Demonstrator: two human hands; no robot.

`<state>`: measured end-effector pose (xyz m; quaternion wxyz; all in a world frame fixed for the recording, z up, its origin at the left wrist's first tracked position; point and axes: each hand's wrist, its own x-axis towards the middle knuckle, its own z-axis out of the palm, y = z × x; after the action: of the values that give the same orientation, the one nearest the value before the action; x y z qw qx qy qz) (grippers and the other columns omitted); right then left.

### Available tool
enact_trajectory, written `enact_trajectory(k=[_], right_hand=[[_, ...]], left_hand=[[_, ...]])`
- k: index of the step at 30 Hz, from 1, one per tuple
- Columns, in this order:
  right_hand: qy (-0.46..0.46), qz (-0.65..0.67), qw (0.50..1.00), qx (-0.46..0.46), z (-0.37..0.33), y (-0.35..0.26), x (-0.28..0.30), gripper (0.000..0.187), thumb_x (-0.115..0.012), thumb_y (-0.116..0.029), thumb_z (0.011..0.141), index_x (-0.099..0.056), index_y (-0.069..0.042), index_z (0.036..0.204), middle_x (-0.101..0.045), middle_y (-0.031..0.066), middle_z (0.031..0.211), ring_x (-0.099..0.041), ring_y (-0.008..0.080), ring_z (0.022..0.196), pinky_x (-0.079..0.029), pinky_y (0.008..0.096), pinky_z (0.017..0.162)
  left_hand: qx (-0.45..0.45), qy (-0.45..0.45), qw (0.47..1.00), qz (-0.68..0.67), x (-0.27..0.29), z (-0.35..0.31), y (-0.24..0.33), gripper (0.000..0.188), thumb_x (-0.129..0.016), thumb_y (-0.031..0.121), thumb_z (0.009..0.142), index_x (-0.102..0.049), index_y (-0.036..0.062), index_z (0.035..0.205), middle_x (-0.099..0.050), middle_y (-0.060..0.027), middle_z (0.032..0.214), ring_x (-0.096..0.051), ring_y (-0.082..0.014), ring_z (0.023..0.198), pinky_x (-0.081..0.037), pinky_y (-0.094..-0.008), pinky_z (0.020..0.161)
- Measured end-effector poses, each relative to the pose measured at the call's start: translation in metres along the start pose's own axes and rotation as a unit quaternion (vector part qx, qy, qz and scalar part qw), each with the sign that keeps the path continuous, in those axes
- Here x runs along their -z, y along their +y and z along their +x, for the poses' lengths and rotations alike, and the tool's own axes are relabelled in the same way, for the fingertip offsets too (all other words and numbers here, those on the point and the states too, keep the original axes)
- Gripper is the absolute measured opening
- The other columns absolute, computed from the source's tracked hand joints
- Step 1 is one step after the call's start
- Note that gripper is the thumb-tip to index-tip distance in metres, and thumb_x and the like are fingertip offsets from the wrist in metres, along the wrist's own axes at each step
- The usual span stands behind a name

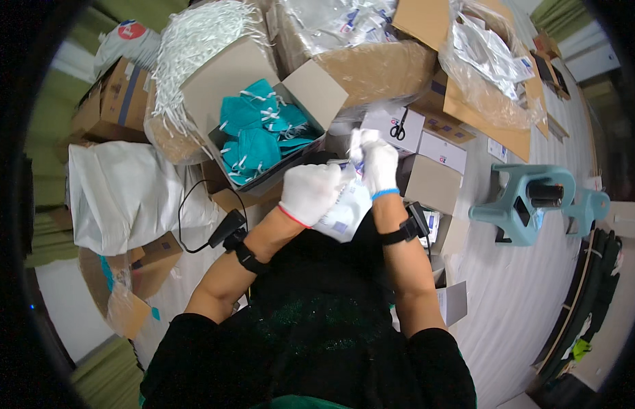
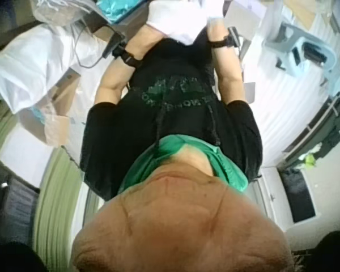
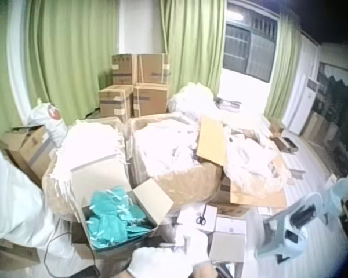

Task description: Sorting and packing various medical supplies, including masks and sealed packets, into a cardboard box.

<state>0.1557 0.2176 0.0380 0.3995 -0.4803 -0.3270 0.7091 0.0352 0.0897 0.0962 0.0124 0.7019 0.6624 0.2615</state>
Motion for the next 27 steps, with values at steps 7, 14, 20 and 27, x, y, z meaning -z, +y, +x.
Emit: enact_trajectory(k=[7,14,20,27], right_hand=[[-0.076,0.285,0.951,-0.088,0.033,-0.035,-0.032,0.017,-0.049,-0.024,0.101,-0.059,-0.013,0.092,-0.060,0.0039,0.078,-0.055,0.0228,0.063,-0.049,0.0402,0.058],[-0.199,0.099,0.972,-0.073,-0.009,-0.057,-0.076,0.081,-0.042,-0.066,0.098,-0.048,0.009,0.128,-0.064,0.0193,0.112,-0.067,0.0244,0.094,-0.057,0.0390,0.081],[-0.248,-0.088,0.964,-0.033,-0.045,-0.040,-0.099,0.077,-0.040,-0.065,0.099,-0.060,0.006,0.123,-0.069,0.0085,0.097,-0.065,0.0137,0.079,-0.052,0.0276,0.065],[-0.070,-0.465,0.844,0.258,-0.078,-0.050,-0.130,0.051,-0.068,-0.044,0.090,-0.066,0.004,0.107,-0.067,0.0182,0.085,-0.065,0.0295,0.079,-0.051,0.0404,0.074]], left_hand=[[0.121,0.173,0.966,-0.146,0.054,-0.031,-0.011,0.021,-0.057,0.017,0.098,-0.064,0.0023,0.085,-0.058,-0.0185,0.067,-0.062,-0.0372,0.064,-0.047,-0.0451,0.057],[0.440,0.237,0.807,-0.314,0.053,-0.018,-0.106,0.058,-0.054,0.044,0.099,-0.066,-0.0097,0.080,-0.062,-0.0236,0.066,-0.064,-0.0368,0.065,-0.045,-0.0465,0.064],[0.486,0.236,0.805,-0.243,0.031,-0.007,-0.143,0.066,-0.047,0.050,0.099,-0.067,-0.0111,0.086,-0.066,-0.0295,0.078,-0.066,-0.0435,0.079,-0.048,-0.0484,0.071],[0.483,0.326,0.795,-0.170,-0.005,-0.004,-0.146,0.055,-0.042,0.042,0.103,-0.067,-0.0059,0.092,-0.066,-0.0306,0.088,-0.063,-0.0486,0.086,-0.049,-0.0523,0.075]])
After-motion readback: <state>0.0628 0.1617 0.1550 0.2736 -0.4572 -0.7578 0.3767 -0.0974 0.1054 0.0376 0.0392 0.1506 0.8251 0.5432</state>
